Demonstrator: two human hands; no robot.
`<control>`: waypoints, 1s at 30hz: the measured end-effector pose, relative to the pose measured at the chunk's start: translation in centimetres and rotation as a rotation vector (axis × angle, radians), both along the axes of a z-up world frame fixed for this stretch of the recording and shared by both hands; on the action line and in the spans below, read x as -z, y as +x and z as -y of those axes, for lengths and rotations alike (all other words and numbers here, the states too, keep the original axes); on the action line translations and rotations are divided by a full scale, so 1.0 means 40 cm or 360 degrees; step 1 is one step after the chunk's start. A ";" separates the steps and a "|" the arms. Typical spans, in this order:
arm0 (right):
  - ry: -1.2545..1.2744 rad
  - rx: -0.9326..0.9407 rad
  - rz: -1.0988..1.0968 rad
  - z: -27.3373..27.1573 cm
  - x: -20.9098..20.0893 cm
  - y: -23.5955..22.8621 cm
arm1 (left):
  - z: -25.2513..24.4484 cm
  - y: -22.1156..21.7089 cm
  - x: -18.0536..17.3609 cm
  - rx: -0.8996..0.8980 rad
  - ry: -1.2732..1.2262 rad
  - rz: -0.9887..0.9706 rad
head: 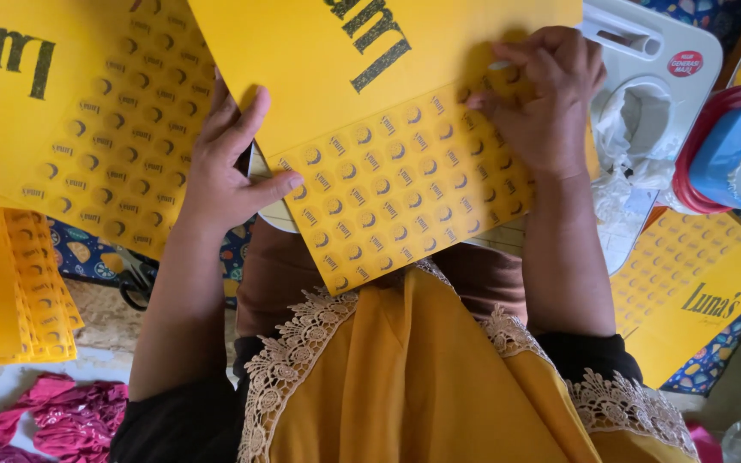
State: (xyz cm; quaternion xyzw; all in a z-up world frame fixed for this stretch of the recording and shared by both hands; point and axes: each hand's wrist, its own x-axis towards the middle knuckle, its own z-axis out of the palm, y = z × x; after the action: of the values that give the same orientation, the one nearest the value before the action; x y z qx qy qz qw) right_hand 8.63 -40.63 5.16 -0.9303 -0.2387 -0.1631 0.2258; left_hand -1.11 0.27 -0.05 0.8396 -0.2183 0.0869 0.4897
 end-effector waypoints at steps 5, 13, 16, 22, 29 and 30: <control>-0.0016 0.0006 -0.0045 0.051 -0.017 0.017 | 0.004 0.005 -0.006 0.0030 -0.0044 0.0075; 0.0026 0.0027 -0.0097 0.043 -0.022 0.012 | 0.015 0.012 -0.037 0.0031 -0.0056 0.0070; 0.0017 0.0050 -0.0106 0.040 -0.022 0.012 | 0.011 0.006 -0.030 -0.0012 -0.0047 -0.0010; 0.0014 0.0042 -0.0094 0.036 -0.026 0.011 | 0.015 0.013 -0.036 0.0032 -0.0068 0.0053; -0.0071 -0.0012 0.0068 0.000 -0.090 -0.004 | 0.011 0.009 -0.027 0.0000 -0.0053 0.0061; -0.0127 -0.0001 0.0152 -0.005 -0.106 -0.002 | 0.008 0.007 -0.019 -0.0019 -0.0022 0.0059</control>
State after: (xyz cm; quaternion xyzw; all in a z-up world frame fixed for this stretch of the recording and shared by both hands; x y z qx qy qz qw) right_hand 8.54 -40.43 9.42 -0.9296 -0.2557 -0.1977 0.1770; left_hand -0.82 -0.06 0.72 0.8357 -0.2218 0.1069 0.4908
